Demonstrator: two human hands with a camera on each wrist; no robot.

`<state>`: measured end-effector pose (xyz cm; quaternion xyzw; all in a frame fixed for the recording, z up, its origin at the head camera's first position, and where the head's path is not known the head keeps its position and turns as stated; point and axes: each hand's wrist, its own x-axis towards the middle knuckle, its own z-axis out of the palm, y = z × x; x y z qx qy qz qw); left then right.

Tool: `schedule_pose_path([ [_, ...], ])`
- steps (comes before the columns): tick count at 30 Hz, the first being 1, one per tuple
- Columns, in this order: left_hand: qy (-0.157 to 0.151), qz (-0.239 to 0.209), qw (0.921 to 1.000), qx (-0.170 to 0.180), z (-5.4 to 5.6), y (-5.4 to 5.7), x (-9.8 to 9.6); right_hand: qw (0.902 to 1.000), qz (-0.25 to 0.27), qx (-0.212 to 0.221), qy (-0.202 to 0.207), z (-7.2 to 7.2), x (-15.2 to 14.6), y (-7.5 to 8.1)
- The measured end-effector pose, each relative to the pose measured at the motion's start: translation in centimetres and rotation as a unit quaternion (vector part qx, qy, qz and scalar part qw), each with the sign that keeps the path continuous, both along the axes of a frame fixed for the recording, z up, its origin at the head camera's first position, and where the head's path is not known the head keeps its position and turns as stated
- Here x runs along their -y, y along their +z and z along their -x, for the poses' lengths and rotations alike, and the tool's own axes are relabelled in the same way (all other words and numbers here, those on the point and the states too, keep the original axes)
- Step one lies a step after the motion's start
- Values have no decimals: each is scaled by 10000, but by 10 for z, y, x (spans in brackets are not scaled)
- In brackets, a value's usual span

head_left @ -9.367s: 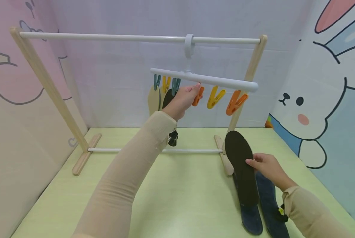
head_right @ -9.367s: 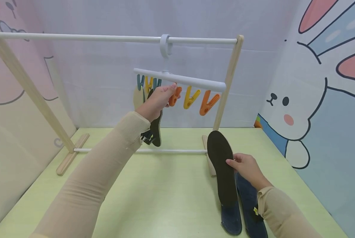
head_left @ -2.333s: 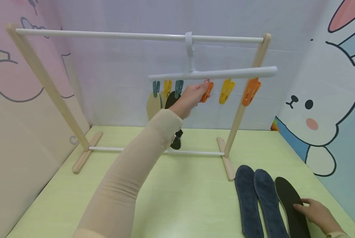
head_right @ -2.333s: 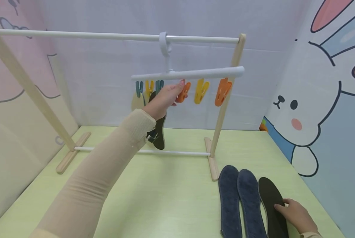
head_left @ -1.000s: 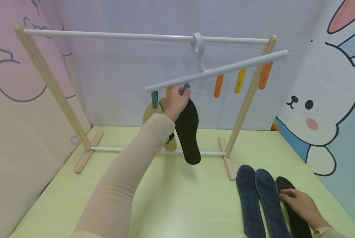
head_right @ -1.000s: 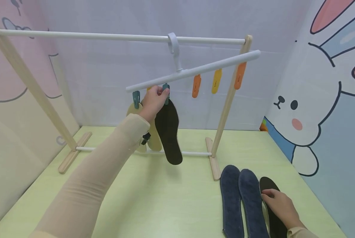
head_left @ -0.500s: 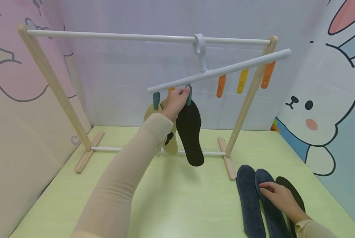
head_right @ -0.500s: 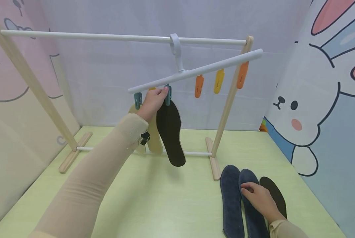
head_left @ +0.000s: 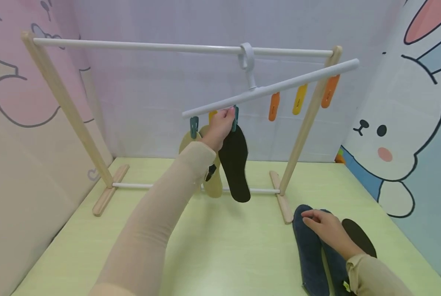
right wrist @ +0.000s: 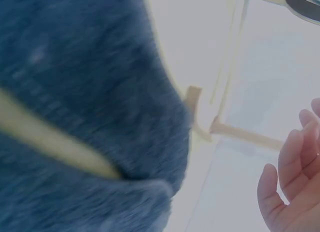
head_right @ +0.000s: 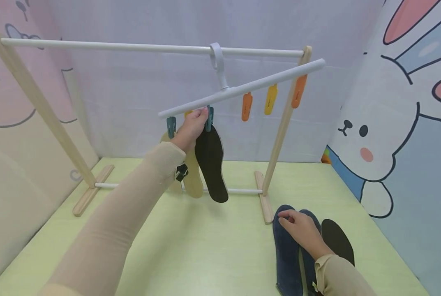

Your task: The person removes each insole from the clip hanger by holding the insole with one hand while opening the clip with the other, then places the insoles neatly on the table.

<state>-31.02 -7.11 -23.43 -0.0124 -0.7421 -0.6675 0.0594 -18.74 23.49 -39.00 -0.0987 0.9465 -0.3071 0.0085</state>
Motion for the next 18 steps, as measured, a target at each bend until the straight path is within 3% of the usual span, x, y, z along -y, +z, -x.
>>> schedule_pose_path([
  [9,-223,-122,9997,-27,12,-7,7,9992,251,-200,230,8,15,13],
  [18,-61,51,9998,-173,11,-7,16,9990,311,-171,272,14,27,22],
])
